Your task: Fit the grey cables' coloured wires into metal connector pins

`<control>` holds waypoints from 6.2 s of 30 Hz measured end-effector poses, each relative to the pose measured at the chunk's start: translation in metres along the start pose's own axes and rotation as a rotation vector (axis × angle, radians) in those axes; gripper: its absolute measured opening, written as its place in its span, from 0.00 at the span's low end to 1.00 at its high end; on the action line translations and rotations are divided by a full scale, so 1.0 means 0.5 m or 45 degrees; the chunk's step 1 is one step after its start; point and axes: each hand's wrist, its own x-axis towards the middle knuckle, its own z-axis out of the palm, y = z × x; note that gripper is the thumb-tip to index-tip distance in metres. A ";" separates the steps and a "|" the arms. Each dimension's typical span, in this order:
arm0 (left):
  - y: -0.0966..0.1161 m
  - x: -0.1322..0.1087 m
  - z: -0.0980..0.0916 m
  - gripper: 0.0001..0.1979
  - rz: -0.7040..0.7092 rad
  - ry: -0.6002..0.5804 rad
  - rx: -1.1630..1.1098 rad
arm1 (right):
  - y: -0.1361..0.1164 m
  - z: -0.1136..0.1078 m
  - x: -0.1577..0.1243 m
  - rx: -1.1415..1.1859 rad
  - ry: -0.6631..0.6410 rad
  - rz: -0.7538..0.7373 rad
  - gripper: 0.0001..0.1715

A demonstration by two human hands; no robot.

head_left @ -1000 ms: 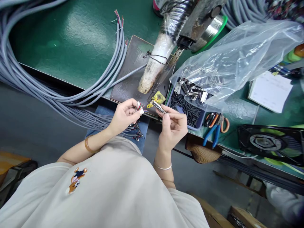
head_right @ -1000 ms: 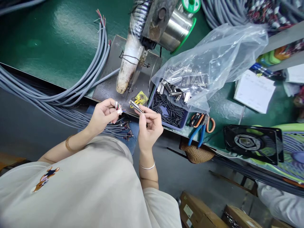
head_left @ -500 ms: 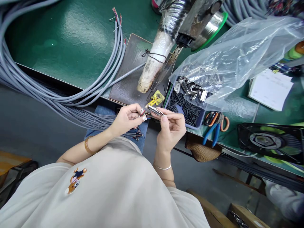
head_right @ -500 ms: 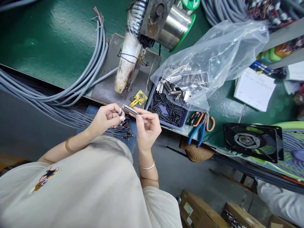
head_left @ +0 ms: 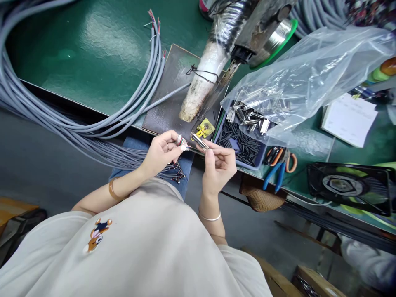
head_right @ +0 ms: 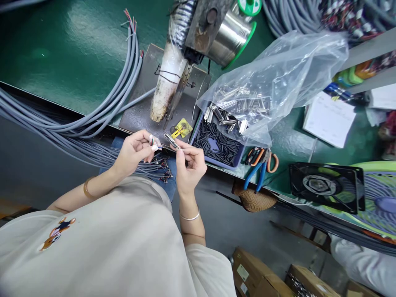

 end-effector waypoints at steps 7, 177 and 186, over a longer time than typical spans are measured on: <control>-0.003 0.022 0.000 0.12 0.123 0.010 -0.012 | 0.013 0.010 0.010 -0.101 -0.089 -0.145 0.06; 0.016 0.049 0.021 0.12 0.279 0.183 0.185 | 0.010 0.019 0.059 -0.258 -0.191 -0.378 0.04; 0.016 0.050 0.021 0.12 0.274 0.170 0.180 | 0.001 0.020 0.065 -0.336 -0.188 -0.466 0.04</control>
